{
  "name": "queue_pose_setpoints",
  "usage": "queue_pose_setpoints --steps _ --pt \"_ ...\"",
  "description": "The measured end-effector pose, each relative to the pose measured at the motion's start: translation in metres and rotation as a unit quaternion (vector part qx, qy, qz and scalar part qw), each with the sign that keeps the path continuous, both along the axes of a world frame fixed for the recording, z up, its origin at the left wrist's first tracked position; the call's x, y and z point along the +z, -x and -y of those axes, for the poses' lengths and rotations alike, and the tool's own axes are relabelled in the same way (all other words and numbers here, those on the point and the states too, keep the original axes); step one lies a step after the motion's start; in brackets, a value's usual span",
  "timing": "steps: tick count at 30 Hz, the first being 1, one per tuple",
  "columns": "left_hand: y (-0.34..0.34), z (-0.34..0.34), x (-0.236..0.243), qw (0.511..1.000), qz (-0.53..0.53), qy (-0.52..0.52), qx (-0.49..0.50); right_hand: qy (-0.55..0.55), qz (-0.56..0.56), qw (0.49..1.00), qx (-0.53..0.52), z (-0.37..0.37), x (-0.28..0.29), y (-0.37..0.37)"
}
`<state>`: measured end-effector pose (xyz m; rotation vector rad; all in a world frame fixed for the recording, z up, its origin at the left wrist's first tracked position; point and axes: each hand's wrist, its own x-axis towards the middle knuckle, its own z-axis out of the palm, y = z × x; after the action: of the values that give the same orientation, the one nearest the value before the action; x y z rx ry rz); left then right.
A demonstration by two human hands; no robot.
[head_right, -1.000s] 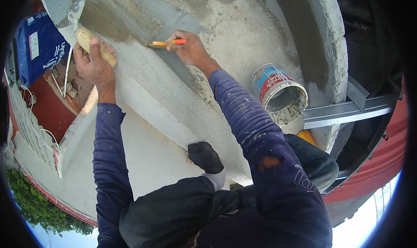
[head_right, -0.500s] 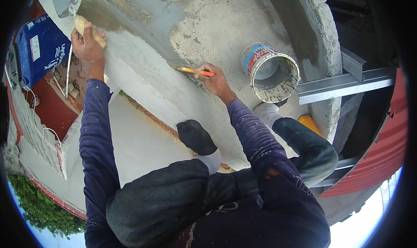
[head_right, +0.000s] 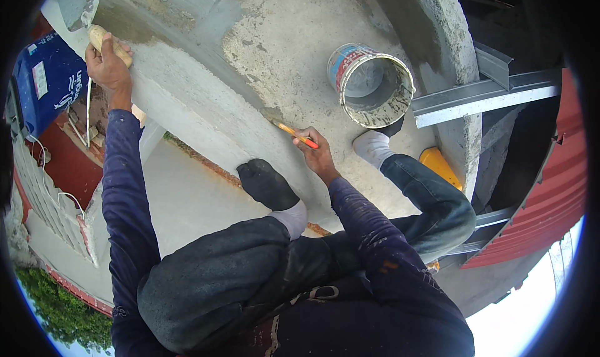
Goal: Applying and smoothing cement on a concrete ledge using a trowel and a brush.
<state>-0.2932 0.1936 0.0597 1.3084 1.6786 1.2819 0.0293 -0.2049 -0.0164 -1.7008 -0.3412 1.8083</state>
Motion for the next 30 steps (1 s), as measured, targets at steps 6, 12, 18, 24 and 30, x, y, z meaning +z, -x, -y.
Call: queue_pose_setpoints --steps 6,12,18,24,30 --pt "0.000 0.002 -0.005 0.999 0.012 -0.034 0.005 0.085 0.105 0.991 -0.005 0.009 0.035 -0.037" --pt "-0.002 0.003 -0.004 0.998 0.013 -0.063 0.021 0.072 0.233 0.962 0.119 -0.086 0.000 0.026" --pt "0.002 0.007 -0.002 0.999 0.022 -0.031 -0.005 -0.107 0.193 0.971 0.095 -0.286 0.001 0.067" --pt "0.008 0.006 -0.006 0.998 0.031 -0.058 -0.012 -0.320 0.354 0.853 0.212 -0.504 -0.012 0.107" --pt "0.012 0.008 -0.010 0.997 0.048 -0.051 -0.022 -0.578 0.435 0.607 0.329 -0.542 -0.074 0.168"
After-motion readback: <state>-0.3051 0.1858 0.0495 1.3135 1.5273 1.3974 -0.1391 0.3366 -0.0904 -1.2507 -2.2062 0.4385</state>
